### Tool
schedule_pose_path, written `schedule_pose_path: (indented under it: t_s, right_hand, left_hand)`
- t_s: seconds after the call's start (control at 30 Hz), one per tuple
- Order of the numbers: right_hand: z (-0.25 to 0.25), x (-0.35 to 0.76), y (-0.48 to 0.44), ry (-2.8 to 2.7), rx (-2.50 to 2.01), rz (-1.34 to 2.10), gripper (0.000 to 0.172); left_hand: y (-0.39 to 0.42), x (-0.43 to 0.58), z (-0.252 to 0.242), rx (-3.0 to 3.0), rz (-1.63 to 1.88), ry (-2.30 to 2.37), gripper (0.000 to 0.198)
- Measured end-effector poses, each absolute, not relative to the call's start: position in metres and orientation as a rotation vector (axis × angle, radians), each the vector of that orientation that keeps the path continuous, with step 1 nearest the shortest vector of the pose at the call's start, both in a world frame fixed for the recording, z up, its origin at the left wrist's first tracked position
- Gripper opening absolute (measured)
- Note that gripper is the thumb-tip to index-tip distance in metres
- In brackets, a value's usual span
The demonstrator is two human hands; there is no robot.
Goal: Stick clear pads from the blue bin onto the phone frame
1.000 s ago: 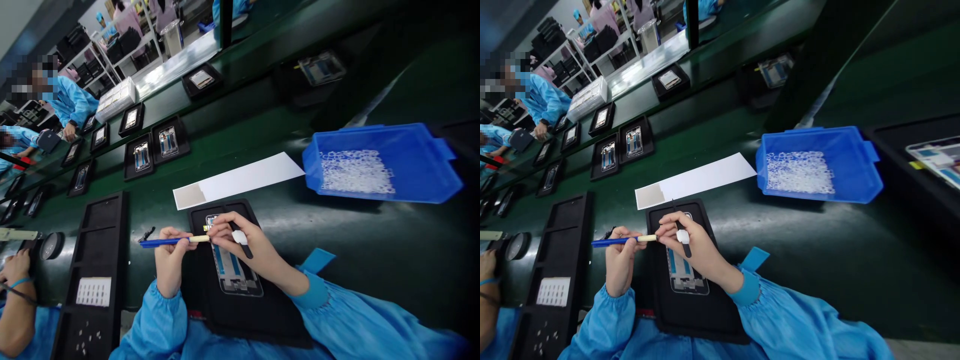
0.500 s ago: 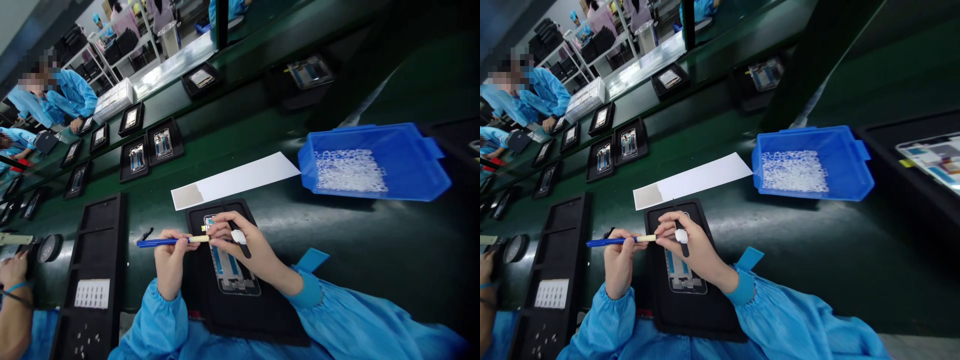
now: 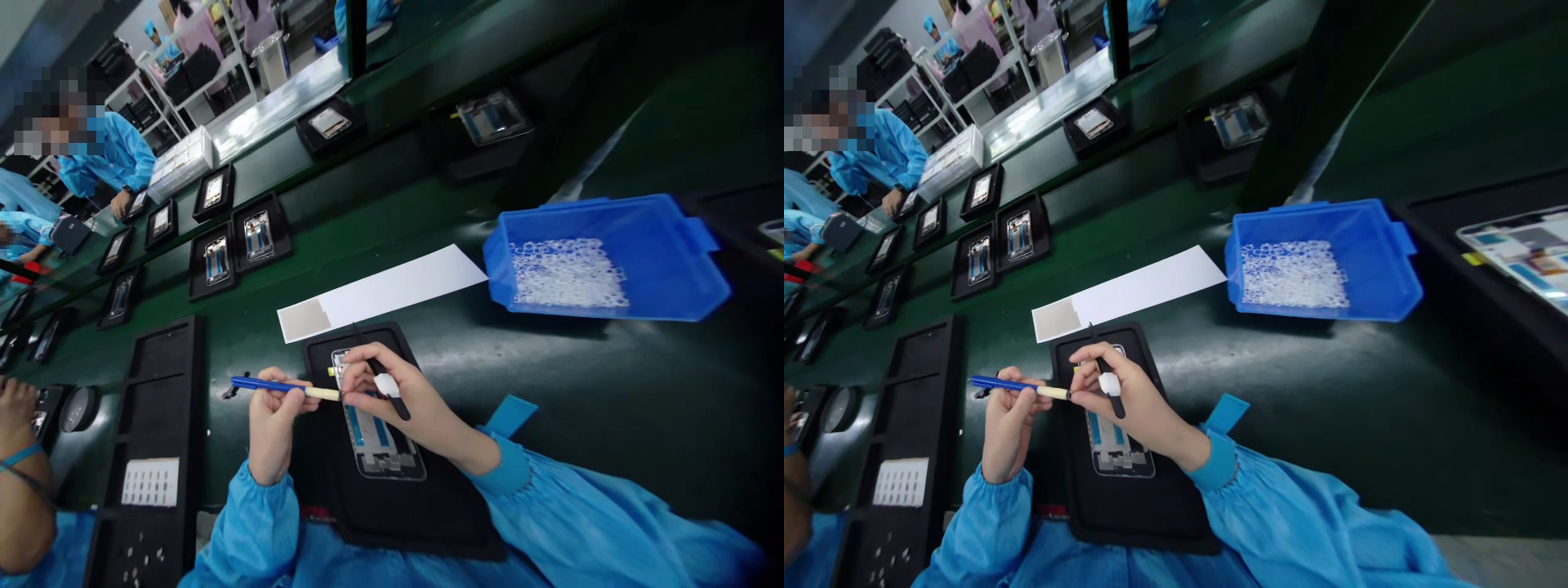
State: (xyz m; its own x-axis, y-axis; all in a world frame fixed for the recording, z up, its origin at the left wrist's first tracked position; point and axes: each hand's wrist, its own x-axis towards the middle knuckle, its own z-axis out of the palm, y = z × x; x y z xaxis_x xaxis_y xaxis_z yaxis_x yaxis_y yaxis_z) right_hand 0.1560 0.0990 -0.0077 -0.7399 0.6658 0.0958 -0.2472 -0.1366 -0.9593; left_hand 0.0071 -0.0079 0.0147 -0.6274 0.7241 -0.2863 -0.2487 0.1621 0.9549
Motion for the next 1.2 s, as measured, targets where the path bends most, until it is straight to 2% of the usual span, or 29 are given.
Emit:
schedule_pose_path:
  t_s: [0.17, 0.53, 0.6, 0.73, 0.83, 0.93, 1.03, 1.2]
  right_hand:
    - [-0.008, 0.158, 0.102, -1.614, -0.404, 1.904, 0.029]
    - [-0.007, 0.162, 0.095, -1.66, -0.515, 1.7, 0.024]
    - [-0.005, 0.173, 0.105, -1.686, -0.627, 1.516, 0.024]
    - [0.001, 0.221, 0.163, -1.688, -1.232, 0.692, 0.025]
    - [0.002, 0.265, 0.208, -1.802, -1.485, 0.414, 0.025]
    - [-0.004, 0.282, 0.223, -2.05, -1.504, 0.174, 0.03]
    - [-0.012, 0.26, 0.203, -2.038, -1.316, 0.172, 0.034]
    - [-0.027, 0.199, 0.154, -2.222, -0.756, 0.593, 0.035]
  left_hand:
    - [-0.007, 0.005, 0.015, 0.472, 1.554, 1.64, 0.056]
    - [-0.009, 0.017, 0.014, 0.707, 1.709, 1.868, 0.039]
    - [-0.008, 0.017, 0.015, 0.755, 1.708, 1.91, 0.037]
    - [-0.009, 0.011, 0.009, 0.865, 1.713, 1.995, 0.036]
    - [-0.009, 0.006, 0.001, 0.995, 1.704, 2.028, 0.033]
    - [-0.005, 0.004, -0.001, 1.18, 1.64, 2.071, 0.029]
    - [0.002, 0.005, 0.003, 1.402, 1.543, 2.13, 0.025]
    - [0.024, 0.006, -0.002, 1.677, 1.384, 2.116, 0.022]
